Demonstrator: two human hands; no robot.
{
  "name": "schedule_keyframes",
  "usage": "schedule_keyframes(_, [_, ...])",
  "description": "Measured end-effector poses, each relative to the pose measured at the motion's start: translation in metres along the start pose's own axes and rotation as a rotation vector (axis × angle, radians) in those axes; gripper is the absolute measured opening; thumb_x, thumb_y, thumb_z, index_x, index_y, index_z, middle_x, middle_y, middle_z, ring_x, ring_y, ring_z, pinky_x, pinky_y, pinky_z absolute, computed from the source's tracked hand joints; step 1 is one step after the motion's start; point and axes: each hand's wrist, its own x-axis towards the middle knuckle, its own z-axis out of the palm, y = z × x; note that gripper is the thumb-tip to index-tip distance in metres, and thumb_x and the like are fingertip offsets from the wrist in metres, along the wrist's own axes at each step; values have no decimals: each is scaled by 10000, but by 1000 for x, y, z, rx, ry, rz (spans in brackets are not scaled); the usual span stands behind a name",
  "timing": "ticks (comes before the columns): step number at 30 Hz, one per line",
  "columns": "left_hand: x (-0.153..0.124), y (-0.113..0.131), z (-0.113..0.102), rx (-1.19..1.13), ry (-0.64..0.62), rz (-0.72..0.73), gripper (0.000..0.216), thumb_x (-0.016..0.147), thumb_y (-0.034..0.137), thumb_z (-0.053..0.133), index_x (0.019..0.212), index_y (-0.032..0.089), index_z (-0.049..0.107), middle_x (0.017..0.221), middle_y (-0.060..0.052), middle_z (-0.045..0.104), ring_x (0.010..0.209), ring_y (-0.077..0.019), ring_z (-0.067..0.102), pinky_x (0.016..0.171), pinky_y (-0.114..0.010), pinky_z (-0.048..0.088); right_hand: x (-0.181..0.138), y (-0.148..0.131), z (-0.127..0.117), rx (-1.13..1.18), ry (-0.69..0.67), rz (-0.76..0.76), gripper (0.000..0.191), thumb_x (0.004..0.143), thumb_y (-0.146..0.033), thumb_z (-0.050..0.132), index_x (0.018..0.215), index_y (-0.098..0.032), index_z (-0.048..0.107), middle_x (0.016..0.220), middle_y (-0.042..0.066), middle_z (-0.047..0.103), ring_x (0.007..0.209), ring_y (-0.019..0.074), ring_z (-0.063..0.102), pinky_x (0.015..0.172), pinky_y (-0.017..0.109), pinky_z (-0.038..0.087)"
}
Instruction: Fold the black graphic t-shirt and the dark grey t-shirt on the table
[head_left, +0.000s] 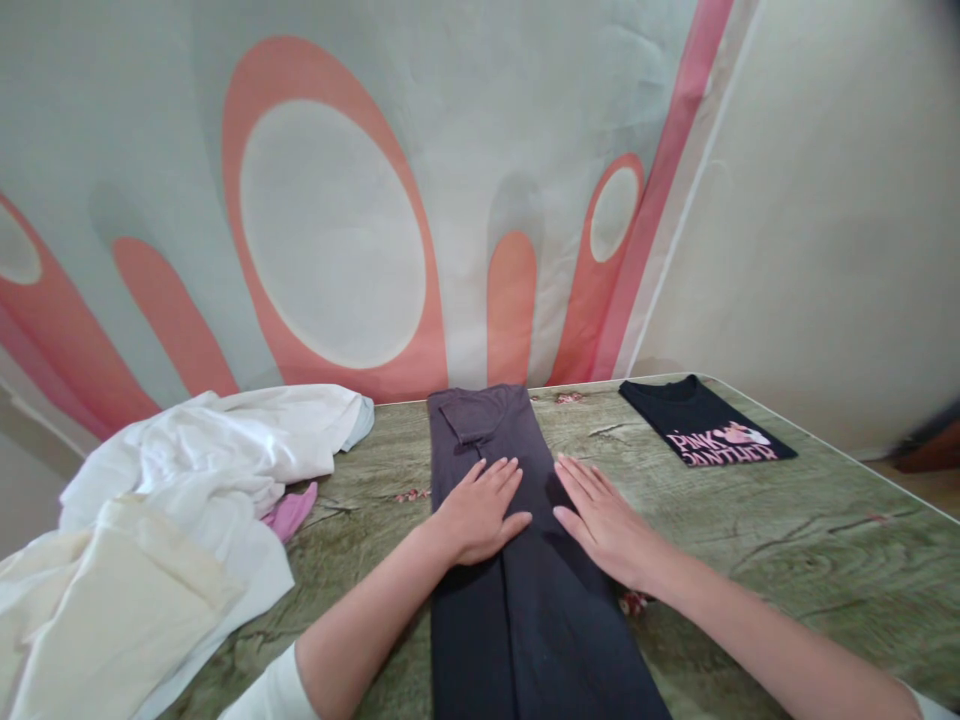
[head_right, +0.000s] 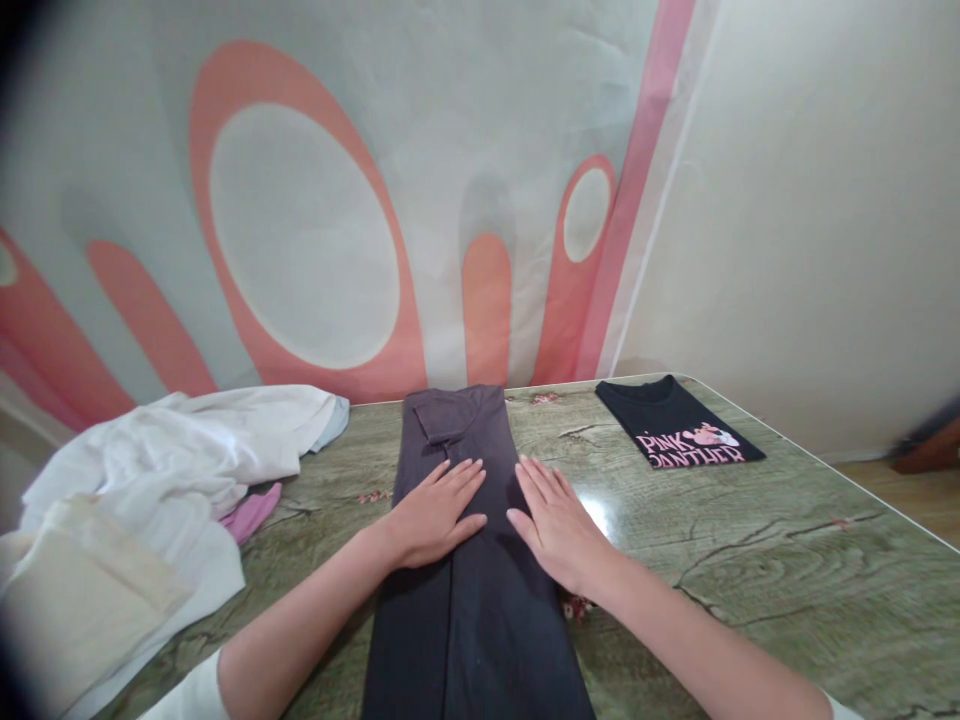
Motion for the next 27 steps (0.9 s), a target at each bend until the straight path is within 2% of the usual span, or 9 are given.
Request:
schedule_keyframes(3, [-21,20,-3,-30,-41,25,597,909,501,196,1392,150,193,1460,-87,166,1343,-187,102,1083,-377,96,-9,-23,-2,48,-56,-135,590,908,-473,227,1410,-169,167,1463,74,166,1336,192,139,1085,407,186])
schedule_keyframes(5, [-35,29,-5,-56,-60,13,601,907,491,229,1398,148,172,1467,-88,129,1346,-192,76,1086,-377,100,-15,-28,-1,44,-102,-159,616,898,-502,242,1408,-163,177,1457,84,182,1333,199,152,1087,412,181])
schedule_keyframes(9, [-59,41,-11,-103,-82,10,623,895,478,299,1407,164,134,1472,-85,92,1347,-202,59,1090,-390,105,-23,-17,3,-7,-115,-84,673,870,-563,264,1400,-152,212,1452,99,191,1328,227,173,1079,439,183])
schedule_keyframes(13, [-75,55,-22,-167,-137,84,647,887,483,327,1413,178,105,1472,-80,86,1346,-204,72,1093,-404,106,-27,-12,4,-67,-58,-4,668,873,-558,254,1390,-136,241,1452,103,190,1329,232,168,1075,455,180])
schedule_keyframes(16, [-86,65,-28,-206,-166,119,665,883,500,329,1414,171,101,1468,-89,93,1344,-215,86,1092,-419,111,-29,-18,0,-54,-41,-77,620,891,-513,260,1400,-163,204,1462,72,164,1336,218,138,1081,448,173])
schedule_keyframes(20, [-100,74,-29,-257,-197,122,679,870,568,288,1412,188,134,1464,-95,103,1340,-240,97,1086,-441,136,-35,-18,-5,-7,-110,-180,579,890,-501,294,1400,-250,188,1454,21,209,1327,207,181,1076,433,204])
schedule_keyframes(23, [-108,78,-27,-284,-205,146,654,852,603,287,1400,261,186,1464,-69,123,1336,-272,102,1068,-486,158,-42,-7,-2,-33,-116,-109,580,880,-520,303,1394,-270,210,1449,8,225,1322,224,195,1072,452,210])
schedule_keyframes(27, [-110,75,-31,-293,-177,141,552,893,507,311,1390,292,209,1460,-51,167,1330,-251,157,1071,-473,164,-48,2,1,-39,-51,-29,555,896,-477,283,1398,-254,209,1442,8,248,1325,223,186,1071,448,227])
